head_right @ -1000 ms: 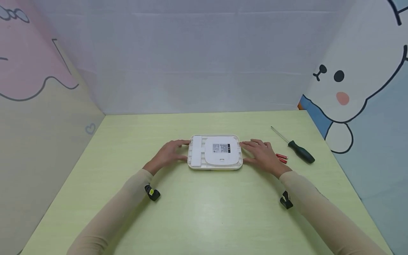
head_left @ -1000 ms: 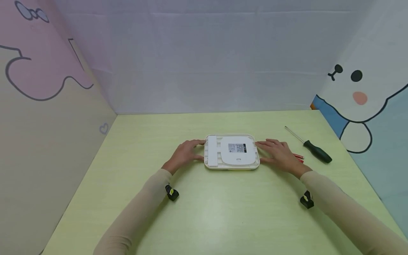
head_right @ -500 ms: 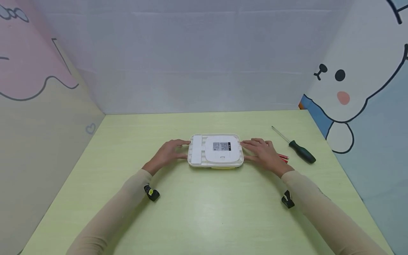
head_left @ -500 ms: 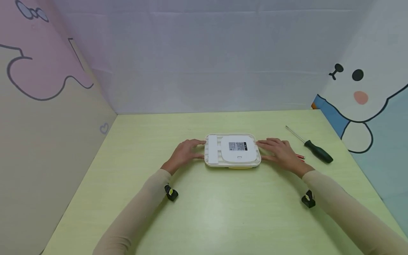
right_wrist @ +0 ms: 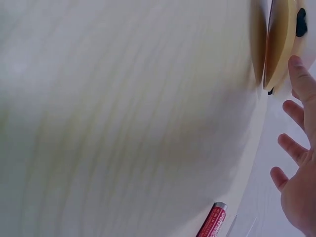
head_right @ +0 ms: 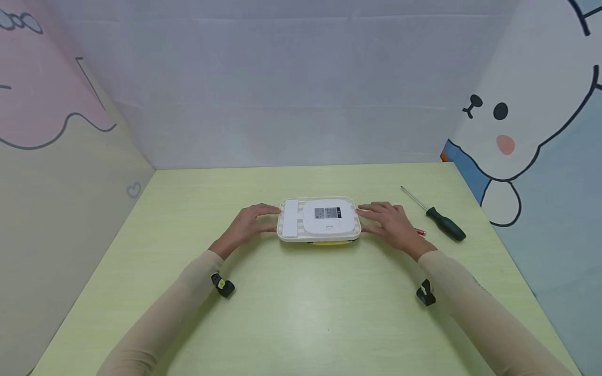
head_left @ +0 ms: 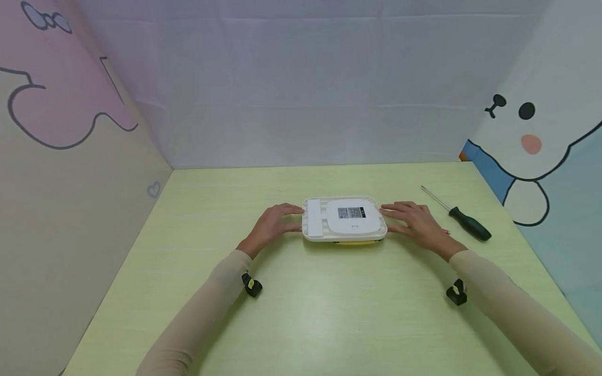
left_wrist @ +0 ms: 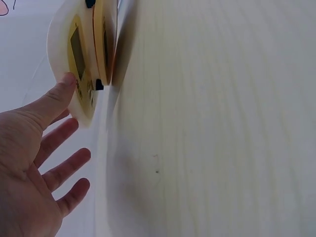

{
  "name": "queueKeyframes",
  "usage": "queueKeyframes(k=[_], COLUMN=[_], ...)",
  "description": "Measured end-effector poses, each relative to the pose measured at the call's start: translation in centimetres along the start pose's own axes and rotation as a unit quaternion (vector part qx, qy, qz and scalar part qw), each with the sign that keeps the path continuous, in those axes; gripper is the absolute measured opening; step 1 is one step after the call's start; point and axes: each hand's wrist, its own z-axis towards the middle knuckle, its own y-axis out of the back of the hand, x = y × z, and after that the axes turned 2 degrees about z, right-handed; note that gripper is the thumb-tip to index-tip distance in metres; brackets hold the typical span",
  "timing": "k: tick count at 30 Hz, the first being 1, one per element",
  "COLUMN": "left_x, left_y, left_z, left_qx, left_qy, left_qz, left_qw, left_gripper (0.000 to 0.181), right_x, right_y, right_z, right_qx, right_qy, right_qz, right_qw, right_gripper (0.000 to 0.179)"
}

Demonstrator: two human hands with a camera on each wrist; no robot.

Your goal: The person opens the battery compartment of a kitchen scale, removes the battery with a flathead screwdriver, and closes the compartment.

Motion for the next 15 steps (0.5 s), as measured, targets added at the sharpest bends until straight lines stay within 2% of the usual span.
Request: queueKeyframes(k=[7,15], left_x=[-0.08,-0.22], left_y=[0.18,0.22], left_z=[0.02,-0.03], left_qx=[-0.01,-0.036], left_qy=[-0.01,0.003], left_qz=[-0.009,-0.049], left_qw=[0.9999,0.9981], left_gripper=[0.044,0.033], right_x=[-0.21,-0.16], right_y=[0.24,0.85], right_z=[0.12,0.22], right_qx=[-0.016,-0.037], right_qy=[0.016,0.019], right_qz=[0.011,0.056], right_qw=[0.9997,0.9976], right_gripper=[0.048,0.044])
